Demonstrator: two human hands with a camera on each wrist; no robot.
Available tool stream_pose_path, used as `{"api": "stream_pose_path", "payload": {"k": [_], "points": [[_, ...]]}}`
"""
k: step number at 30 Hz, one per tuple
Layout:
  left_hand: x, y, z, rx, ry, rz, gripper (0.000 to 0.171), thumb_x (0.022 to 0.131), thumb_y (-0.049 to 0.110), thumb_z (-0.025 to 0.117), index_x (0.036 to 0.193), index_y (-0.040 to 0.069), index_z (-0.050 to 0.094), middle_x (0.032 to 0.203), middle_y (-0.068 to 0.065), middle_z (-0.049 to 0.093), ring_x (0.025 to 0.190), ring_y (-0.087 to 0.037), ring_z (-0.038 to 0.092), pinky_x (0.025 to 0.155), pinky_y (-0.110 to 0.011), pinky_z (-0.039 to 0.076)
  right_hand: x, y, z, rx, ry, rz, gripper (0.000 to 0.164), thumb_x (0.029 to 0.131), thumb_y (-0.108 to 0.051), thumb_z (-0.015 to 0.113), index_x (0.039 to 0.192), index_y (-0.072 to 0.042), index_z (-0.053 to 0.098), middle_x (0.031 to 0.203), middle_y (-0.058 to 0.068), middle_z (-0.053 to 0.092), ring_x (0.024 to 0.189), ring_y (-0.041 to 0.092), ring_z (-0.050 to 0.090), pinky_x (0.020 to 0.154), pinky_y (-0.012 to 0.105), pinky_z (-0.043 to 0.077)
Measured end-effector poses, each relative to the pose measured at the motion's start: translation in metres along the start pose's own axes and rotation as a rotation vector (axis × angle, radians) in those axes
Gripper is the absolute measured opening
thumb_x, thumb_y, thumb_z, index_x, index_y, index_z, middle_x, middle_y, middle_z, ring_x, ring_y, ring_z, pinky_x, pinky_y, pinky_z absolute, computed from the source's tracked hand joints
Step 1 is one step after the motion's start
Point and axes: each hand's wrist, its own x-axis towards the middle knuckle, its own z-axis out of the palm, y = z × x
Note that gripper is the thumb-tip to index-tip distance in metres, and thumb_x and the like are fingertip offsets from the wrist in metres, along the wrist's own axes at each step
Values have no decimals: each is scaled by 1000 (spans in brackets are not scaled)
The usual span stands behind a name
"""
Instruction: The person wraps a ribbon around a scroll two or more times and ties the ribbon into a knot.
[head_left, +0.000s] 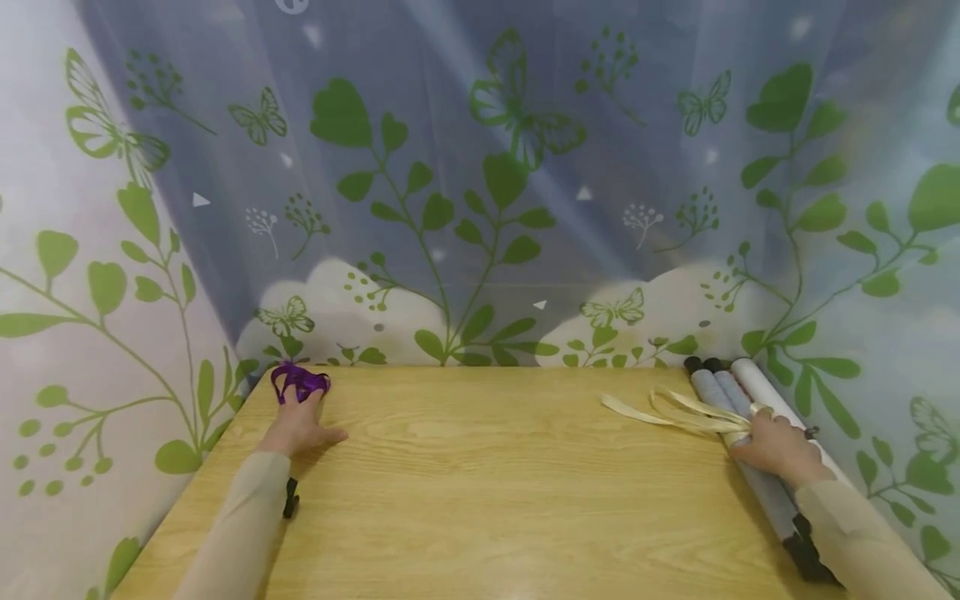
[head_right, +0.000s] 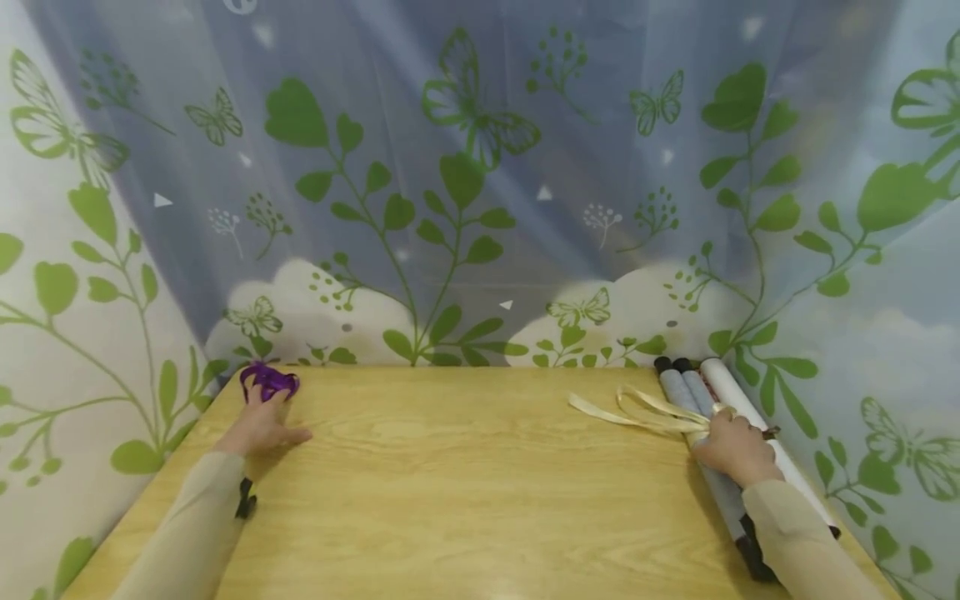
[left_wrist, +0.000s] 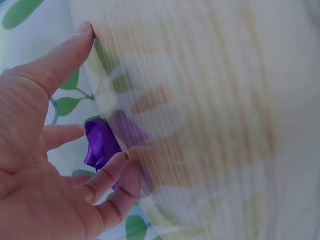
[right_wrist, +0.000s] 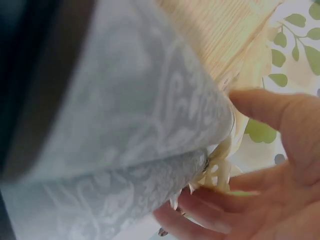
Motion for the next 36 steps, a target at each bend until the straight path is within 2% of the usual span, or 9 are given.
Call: {"api": "stream_pose_path", "payload": {"k": [3,5,12,17,21,25,32,34,36], "points": [[0,-1,1,14,-26,9,102,83,48,75,147,-13,25,144,-51,8,131,-70,16,104,-74,25,1,-6,4,9,88,1,51,90,-31,55,105,18,50,104,43,45,92,62,47,62,63,43],[0,0,1,23,-41,7,103,83,49,74,146,-16,24,143,-51,10,131,-70,15,104,-74,24,3,-12,6,10,119,2,49,91,-34,57,103,14,55,109,43,45,98,64,44,64,67,42],[1,2,0,-19,-79,-54,111,81,52,74,146,-18,19,145,-51,-9,131,-71,5,106,-74,20,4,-41,16,-23,147,-81,61,93,-37,58,126,14,52,129,43,42,115,64,36,83,82,30],[4,1,-2,-24,-108,-45,112,81,54,73,146,-19,17,147,-50,-8,131,-72,-2,106,-75,14,4,-62,28,-28,172,-142,54,92,-35,61,124,8,59,126,36,52,121,57,37,95,84,11],[6,2,-3,5,-114,-3,106,82,53,72,144,-19,25,148,-47,16,135,-68,4,109,-74,10,5,-79,37,-18,192,-206,43,90,-33,64,114,3,67,118,30,60,122,55,40,97,79,18],[8,3,-3,59,-96,35,93,82,53,73,129,-22,44,134,-41,43,133,-61,27,112,-68,16,6,-95,43,-5,188,-253,40,90,-31,66,114,1,68,116,26,62,117,52,47,93,74,28],[4,15,-2,58,-92,15,76,85,43,72,119,-21,52,129,-40,45,127,-66,29,108,-66,28,10,-117,51,52,173,-364,38,93,-26,64,114,5,67,111,24,68,103,43,63,87,57,49],[2,20,0,65,-88,31,60,85,38,72,106,-17,58,122,-37,50,121,-63,39,103,-64,36,10,-124,54,88,122,-369,37,95,-26,62,117,4,66,112,23,69,100,40,65,84,54,52],[0,26,3,81,-82,62,45,85,35,71,92,-9,60,108,-29,58,106,-52,53,95,-57,45,11,-130,56,111,82,-370,36,96,-25,60,118,2,66,111,20,70,97,35,67,81,51,53]]}}
